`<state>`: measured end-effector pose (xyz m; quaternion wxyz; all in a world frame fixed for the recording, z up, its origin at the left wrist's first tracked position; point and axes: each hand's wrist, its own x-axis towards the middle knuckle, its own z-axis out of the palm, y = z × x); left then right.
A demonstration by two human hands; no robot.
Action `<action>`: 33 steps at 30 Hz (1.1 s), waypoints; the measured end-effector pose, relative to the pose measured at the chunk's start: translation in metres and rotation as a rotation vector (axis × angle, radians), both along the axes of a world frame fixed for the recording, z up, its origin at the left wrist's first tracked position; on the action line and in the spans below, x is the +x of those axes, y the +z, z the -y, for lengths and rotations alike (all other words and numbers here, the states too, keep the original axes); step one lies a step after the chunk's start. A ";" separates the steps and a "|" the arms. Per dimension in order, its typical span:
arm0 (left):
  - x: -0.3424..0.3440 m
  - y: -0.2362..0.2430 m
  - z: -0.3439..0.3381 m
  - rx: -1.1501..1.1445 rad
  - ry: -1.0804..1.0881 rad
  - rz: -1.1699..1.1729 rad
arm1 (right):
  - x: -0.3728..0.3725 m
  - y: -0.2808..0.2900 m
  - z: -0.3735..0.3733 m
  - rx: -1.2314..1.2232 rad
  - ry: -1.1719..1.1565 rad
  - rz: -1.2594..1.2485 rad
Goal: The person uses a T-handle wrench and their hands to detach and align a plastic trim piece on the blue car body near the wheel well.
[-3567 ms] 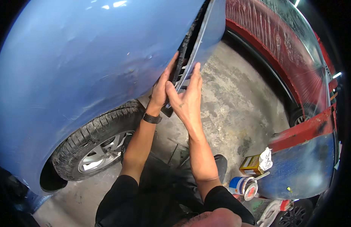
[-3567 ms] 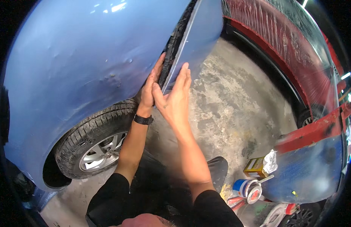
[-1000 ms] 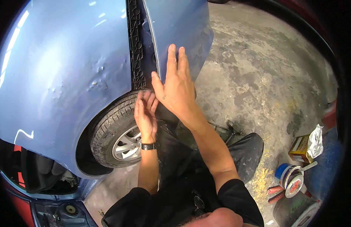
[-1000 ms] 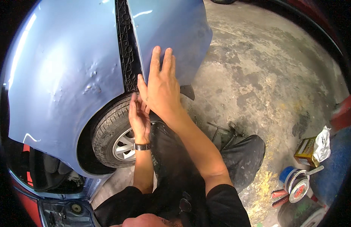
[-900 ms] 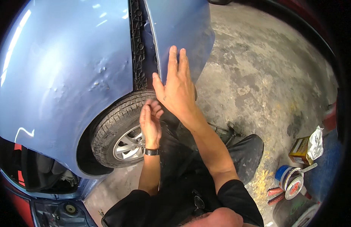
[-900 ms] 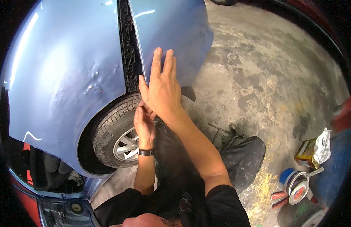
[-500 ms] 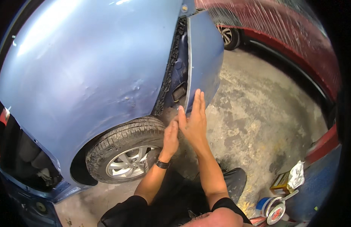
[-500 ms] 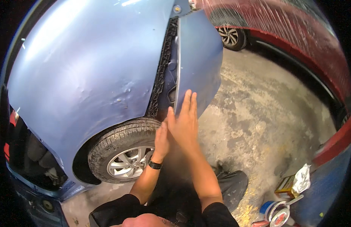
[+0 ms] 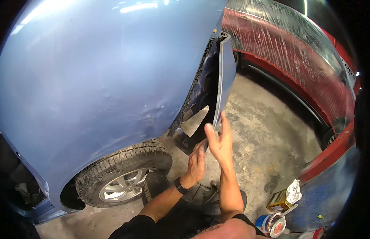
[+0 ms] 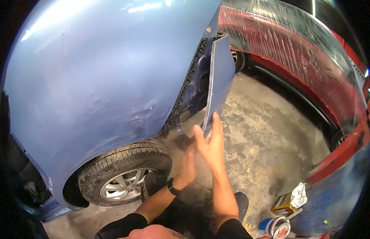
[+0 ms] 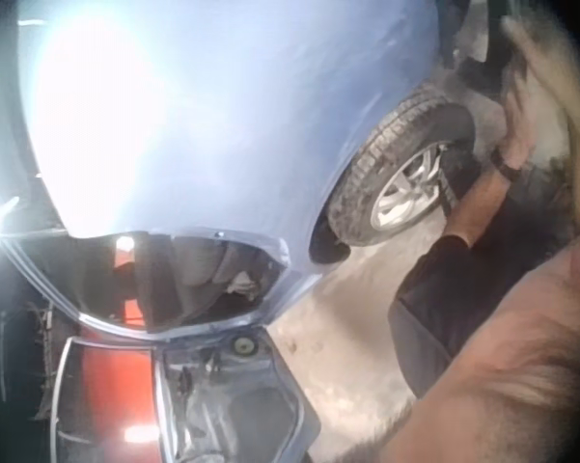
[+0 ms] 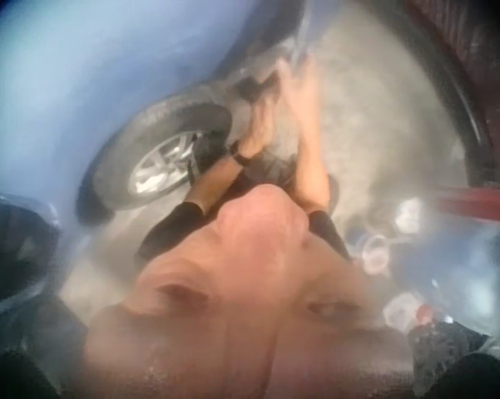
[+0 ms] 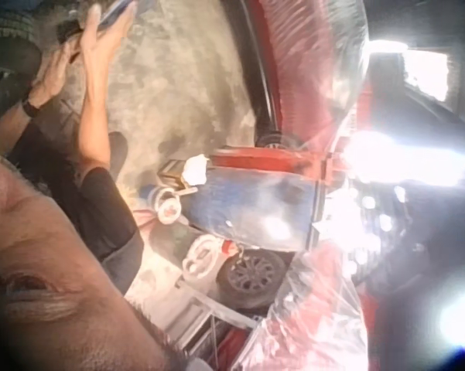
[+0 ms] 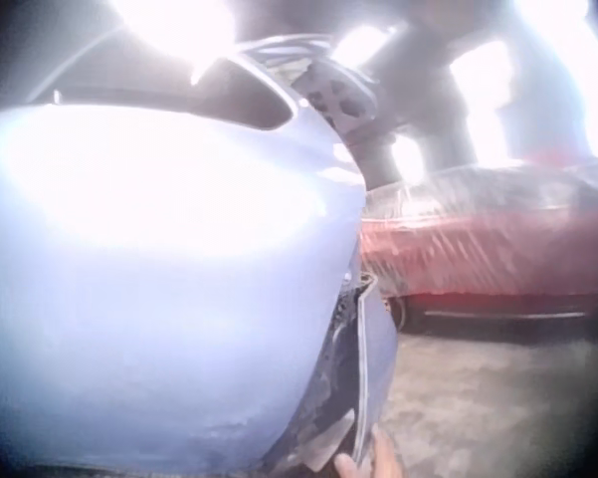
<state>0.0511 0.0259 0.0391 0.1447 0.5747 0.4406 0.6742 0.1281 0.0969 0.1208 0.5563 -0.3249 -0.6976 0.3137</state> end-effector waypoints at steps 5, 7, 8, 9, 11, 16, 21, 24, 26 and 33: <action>-0.007 0.005 -0.002 -0.004 0.046 -0.024 | -0.031 0.050 -0.034 0.249 -0.295 0.296; -0.006 0.012 -0.005 0.068 0.078 -0.004 | -0.029 0.048 -0.051 0.378 -0.375 0.371; -0.007 0.022 -0.004 0.063 0.085 -0.033 | -0.026 0.050 -0.055 0.331 -0.384 0.394; -0.009 0.030 -0.004 0.060 0.101 -0.062 | -0.030 0.061 -0.049 0.287 -0.386 0.415; -0.010 0.025 -0.016 0.123 0.121 -0.068 | -0.033 0.078 -0.042 0.119 -0.349 0.426; -0.008 0.019 -0.017 0.146 0.142 -0.035 | -0.032 0.059 -0.047 0.291 -0.409 0.441; 0.002 0.031 -0.022 0.123 0.143 -0.031 | -0.020 0.081 -0.050 0.130 -0.352 0.434; 0.012 0.015 -0.021 0.158 0.139 -0.083 | -0.009 0.057 -0.052 0.225 -0.342 0.374; 0.014 0.012 -0.019 0.172 0.120 -0.107 | -0.006 0.049 -0.053 0.310 -0.349 0.352; 0.007 0.030 -0.029 0.181 0.180 -0.047 | -0.016 0.075 -0.063 0.184 -0.391 0.456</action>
